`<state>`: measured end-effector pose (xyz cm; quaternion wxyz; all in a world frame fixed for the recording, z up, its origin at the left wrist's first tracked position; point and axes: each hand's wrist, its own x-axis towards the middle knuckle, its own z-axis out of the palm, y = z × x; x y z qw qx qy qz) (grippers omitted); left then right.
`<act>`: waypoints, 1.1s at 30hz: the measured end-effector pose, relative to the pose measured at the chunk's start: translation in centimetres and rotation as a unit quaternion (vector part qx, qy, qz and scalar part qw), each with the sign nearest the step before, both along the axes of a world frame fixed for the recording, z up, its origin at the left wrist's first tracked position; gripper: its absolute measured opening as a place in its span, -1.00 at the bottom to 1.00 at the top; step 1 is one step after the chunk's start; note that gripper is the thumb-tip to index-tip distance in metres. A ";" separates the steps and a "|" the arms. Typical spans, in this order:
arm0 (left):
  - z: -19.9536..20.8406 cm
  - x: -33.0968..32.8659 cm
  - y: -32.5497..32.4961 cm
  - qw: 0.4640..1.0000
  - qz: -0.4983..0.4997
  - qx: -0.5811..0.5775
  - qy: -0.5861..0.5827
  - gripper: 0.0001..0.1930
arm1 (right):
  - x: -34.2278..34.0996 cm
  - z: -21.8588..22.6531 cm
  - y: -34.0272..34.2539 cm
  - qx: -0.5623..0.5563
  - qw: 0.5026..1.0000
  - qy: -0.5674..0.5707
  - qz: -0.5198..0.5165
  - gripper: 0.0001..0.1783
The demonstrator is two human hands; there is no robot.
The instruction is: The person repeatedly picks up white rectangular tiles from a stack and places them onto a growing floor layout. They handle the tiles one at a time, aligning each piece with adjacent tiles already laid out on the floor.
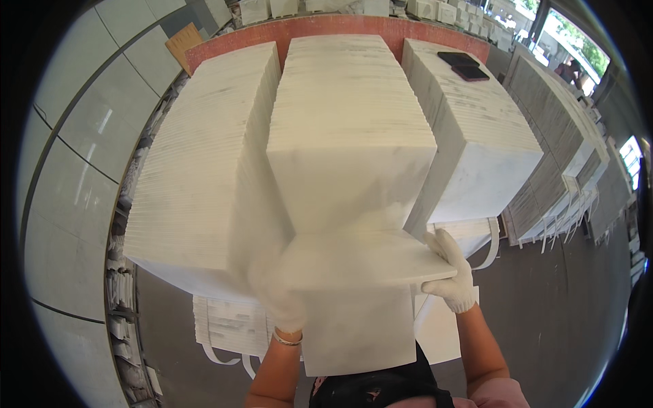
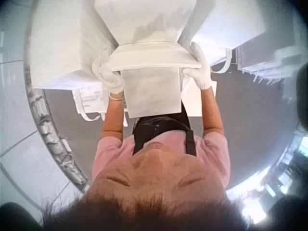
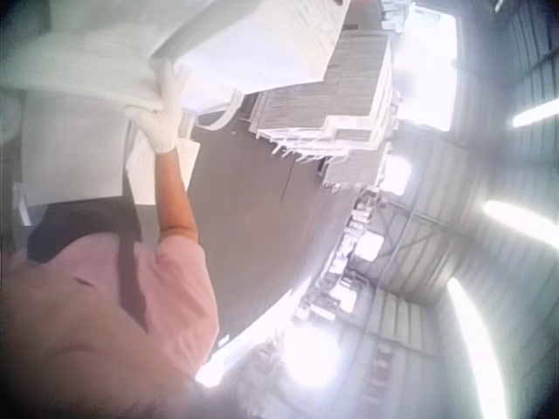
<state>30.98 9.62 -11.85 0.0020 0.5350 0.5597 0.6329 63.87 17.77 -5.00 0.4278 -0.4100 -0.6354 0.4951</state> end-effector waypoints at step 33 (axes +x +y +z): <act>-7.3 33.5 1.2 0.821 -0.361 -0.439 -0.060 -0.56 | 35.7 -8.2 -13.5 -0.155 0.913 -0.090 -0.366 -0.58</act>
